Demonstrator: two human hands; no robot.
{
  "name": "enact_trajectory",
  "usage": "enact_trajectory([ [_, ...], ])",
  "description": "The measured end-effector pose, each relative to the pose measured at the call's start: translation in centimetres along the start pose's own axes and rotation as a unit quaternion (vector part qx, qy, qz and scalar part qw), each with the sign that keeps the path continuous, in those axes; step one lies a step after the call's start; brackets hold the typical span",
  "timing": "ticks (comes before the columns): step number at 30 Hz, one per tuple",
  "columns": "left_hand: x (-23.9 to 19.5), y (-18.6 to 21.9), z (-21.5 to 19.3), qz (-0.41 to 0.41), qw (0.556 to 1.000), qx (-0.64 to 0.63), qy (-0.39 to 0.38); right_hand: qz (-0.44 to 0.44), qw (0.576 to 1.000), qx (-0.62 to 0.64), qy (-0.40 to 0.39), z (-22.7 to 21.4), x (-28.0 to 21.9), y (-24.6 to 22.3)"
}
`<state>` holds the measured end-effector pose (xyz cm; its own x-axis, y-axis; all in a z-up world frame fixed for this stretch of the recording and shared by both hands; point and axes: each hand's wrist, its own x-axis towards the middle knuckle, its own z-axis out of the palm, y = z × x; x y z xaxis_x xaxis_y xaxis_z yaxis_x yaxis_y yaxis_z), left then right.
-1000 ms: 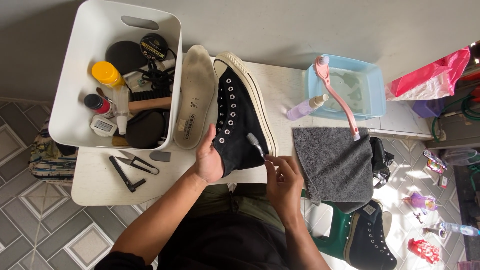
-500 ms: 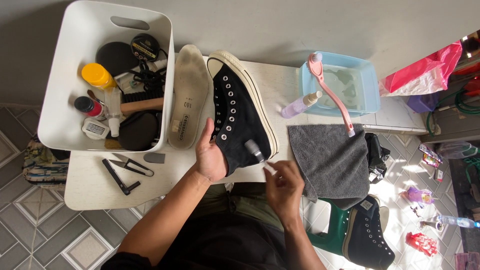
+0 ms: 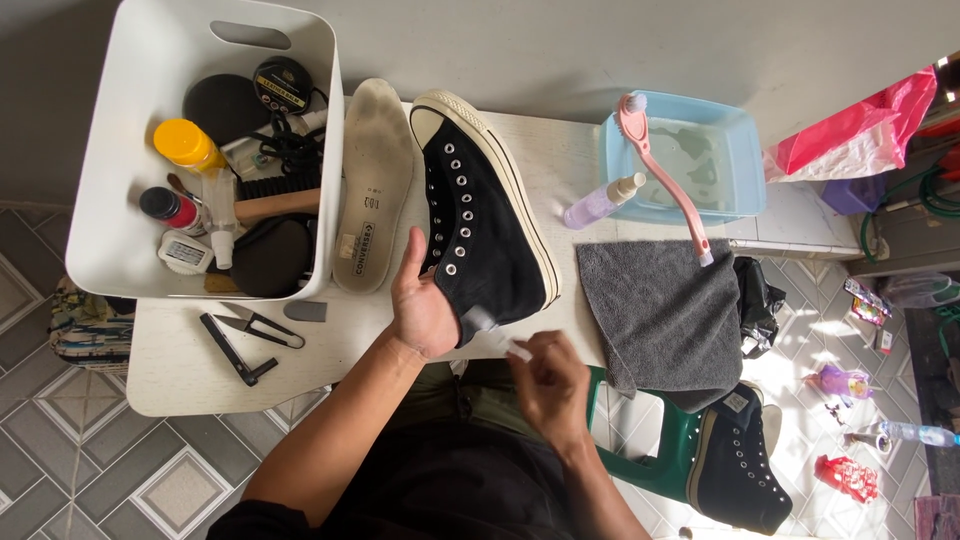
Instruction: The person scrubs a black high-top sneaker with a small brush, repeatedly dipping the brush into a water container. They clean the upper, sides, and heel areas of the shoe while holding it with the other hand.
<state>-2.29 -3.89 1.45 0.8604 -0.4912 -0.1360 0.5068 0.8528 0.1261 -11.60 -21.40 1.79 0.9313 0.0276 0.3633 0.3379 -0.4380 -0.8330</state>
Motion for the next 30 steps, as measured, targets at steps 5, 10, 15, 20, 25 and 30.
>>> enact_trajectory([
  [5,-0.1,0.1,0.9,-0.009,1.0,0.0,-0.007,0.02,0.999,-0.032,0.016,0.1,-0.8,0.6],
  [10,0.0,-0.3,-0.4,-0.006,0.998,-0.023,-0.064,0.053,0.994,-0.069,0.06,0.2,-1.3,1.8],
  [15,-0.1,-0.4,0.3,-0.004,0.999,-0.022,-0.033,-0.02,1.0,-0.021,-0.012,0.6,-1.7,0.5],
  [20,0.1,-0.5,0.0,0.001,0.998,-0.032,-0.053,0.067,0.995,-0.051,0.058,0.5,-1.8,1.2],
  [25,0.0,-0.4,-0.2,-0.001,0.996,-0.028,-0.085,0.041,0.997,-0.054,0.035,0.0,-2.0,1.9],
  [30,0.0,-0.7,-0.4,0.014,0.996,-0.029,-0.08,0.064,0.997,0.026,-0.035,0.4,-3.3,1.5],
])
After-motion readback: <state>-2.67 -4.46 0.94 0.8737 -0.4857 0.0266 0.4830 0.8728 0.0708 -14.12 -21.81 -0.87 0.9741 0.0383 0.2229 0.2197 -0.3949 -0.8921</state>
